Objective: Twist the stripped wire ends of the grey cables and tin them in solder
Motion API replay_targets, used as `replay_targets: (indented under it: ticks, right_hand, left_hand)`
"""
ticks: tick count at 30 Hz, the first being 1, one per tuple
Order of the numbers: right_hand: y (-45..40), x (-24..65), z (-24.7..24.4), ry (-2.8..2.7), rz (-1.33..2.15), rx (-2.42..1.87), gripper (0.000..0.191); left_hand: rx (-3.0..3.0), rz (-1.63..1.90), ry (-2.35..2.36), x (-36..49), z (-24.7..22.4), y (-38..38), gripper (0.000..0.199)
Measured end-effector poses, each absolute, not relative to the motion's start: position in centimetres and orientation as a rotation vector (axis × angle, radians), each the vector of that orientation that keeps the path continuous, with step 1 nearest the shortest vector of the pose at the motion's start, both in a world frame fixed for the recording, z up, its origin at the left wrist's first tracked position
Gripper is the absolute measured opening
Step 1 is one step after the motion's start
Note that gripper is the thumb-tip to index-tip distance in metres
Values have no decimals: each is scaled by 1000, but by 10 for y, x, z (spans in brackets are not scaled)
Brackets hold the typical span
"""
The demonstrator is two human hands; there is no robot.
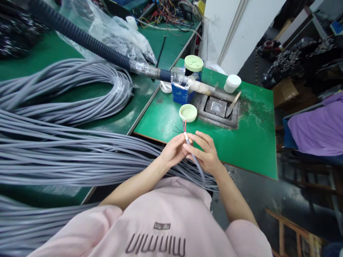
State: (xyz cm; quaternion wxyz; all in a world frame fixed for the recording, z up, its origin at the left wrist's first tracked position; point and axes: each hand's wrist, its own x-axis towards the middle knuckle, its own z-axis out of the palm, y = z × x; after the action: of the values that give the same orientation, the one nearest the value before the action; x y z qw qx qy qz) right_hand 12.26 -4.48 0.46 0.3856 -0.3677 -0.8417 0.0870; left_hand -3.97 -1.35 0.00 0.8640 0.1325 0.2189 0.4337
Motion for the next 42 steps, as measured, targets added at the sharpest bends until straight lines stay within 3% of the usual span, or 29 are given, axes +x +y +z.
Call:
replay_targets:
  ticks: [6, 13, 16, 25, 36, 42]
  right_hand:
    - [-27, 121, 20, -2067, 310, -923, 52]
    - [-20, 114, 38, -1716, 522, -1206, 12]
    - [-19, 112, 43, -1630, 649, -1256, 7]
    - [-15, 107, 45, -1528, 708, -1252, 10]
    - [-18, 118, 31, -1486, 660, -1282, 5]
    - [-25, 131, 14, -2047, 289, -1061, 47]
  left_hand:
    - [413, 972, 461, -49, 2, -2, 28]
    - [727, 929, 553, -43, -13, -14, 31]
    - [853, 914, 564, -42, -14, -18, 28]
    - [1100, 952, 650, -45, -6, -19, 21]
    - [669, 944, 593, -40, -11, -15, 32]
    - [569, 1027, 617, -45, -10, -4, 31]
